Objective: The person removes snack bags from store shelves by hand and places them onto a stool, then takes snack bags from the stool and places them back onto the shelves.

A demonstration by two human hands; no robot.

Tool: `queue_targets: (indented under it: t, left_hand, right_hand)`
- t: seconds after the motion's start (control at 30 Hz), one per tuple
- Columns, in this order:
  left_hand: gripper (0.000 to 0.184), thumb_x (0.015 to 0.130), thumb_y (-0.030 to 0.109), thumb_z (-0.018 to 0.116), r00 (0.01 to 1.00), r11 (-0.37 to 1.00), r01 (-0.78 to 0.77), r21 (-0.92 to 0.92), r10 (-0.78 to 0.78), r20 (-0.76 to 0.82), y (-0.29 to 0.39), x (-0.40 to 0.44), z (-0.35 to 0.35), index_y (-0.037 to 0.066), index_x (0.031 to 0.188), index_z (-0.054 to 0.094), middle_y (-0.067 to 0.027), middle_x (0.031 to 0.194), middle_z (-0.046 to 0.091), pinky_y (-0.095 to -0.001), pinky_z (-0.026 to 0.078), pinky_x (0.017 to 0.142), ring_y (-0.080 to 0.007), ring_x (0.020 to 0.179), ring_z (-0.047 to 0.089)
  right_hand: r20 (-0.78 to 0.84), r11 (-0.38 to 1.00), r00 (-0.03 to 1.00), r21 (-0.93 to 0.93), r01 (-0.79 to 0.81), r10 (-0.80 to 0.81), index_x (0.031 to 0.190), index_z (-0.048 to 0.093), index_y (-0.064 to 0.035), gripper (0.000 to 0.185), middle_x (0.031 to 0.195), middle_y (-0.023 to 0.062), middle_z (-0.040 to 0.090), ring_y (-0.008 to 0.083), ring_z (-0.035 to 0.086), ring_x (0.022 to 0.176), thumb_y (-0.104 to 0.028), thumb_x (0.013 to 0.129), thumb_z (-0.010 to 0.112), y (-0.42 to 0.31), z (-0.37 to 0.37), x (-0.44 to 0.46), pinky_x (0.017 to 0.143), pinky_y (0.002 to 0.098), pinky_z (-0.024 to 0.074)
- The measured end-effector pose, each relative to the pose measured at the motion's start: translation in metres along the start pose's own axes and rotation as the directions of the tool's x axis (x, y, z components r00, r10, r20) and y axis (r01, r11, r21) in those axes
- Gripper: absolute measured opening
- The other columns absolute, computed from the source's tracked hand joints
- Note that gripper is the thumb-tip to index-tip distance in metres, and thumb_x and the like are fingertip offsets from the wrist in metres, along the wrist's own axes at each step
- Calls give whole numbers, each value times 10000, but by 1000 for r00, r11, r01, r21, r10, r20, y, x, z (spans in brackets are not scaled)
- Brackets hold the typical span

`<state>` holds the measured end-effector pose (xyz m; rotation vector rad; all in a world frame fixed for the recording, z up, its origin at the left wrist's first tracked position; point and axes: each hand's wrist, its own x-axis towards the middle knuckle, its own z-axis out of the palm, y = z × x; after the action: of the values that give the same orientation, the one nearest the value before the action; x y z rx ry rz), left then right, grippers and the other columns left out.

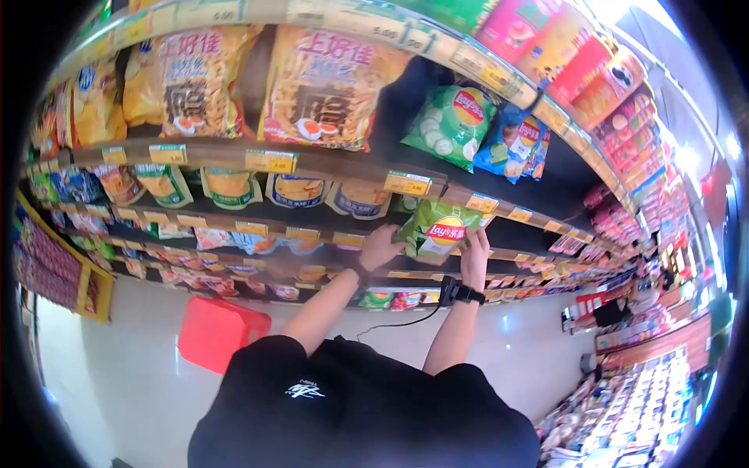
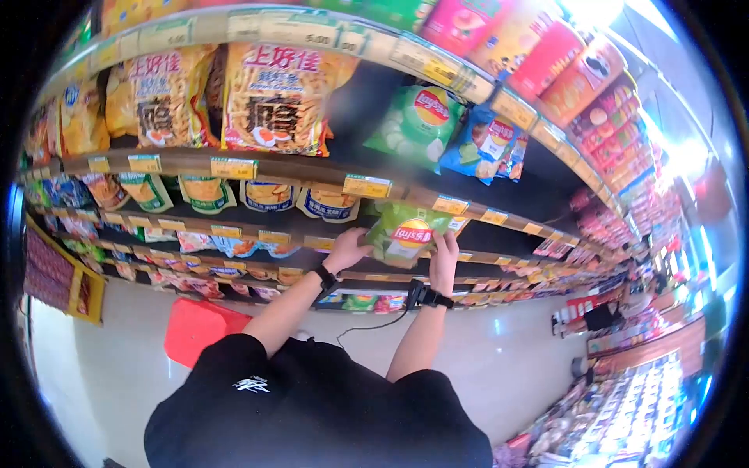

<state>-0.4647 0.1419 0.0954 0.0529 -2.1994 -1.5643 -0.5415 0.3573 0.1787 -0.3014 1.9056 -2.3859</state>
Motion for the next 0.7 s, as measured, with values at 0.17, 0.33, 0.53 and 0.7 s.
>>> queue_targets:
  t: [0.17, 0.33, 0.53, 0.7]
  left_hand:
    - [369, 829, 132, 635, 907, 926, 186, -329, -33, 419, 15, -61, -53, -2, 1165, 561, -126, 1027, 640, -304, 476, 805, -164, 917, 593]
    - [344, 835, 138, 655, 887, 947, 194, -257, -58, 457, 5, -125, -111, -23, 1128, 575, -68, 949, 641, -262, 467, 728, -108, 813, 562]
    - [339, 794, 183, 663, 964, 940, 202, -274, -141, 227, -27, -220, -181, -10, 1067, 610, -146, 950, 633, -330, 477, 751, -267, 844, 608]
    - [242, 835, 85, 638, 947, 875, 321, -363, -306, 101, -46, -303, -243, -31, 1045, 611, -36, 883, 600, -229, 441, 671, -83, 765, 534]
  right_hand:
    - [188, 979, 976, 192, 73, -110, 1267, 433, -17, 416, 1224, 103, 529, 219, 485, 1155, -173, 893, 526, -28, 14, -69, 1001, 352, 357]
    - [243, 990, 970, -133, 39, -5, 1203, 481, 0, 318, 1115, 109, 564, 182, 552, 1013, -150, 925, 505, -29, 28, -121, 901, 307, 422]
    - [325, 946, 928, -314, -77, 183, 985, 598, 23, 131, 919, 58, 622, 116, 588, 811, 5, 856, 582, -1, 87, -147, 758, 236, 462]
    - [450, 921, 805, -157, -357, 388, 1077, 584, 21, 215, 999, 75, 620, 142, 587, 872, -87, 893, 557, 29, 185, -178, 808, 262, 454]
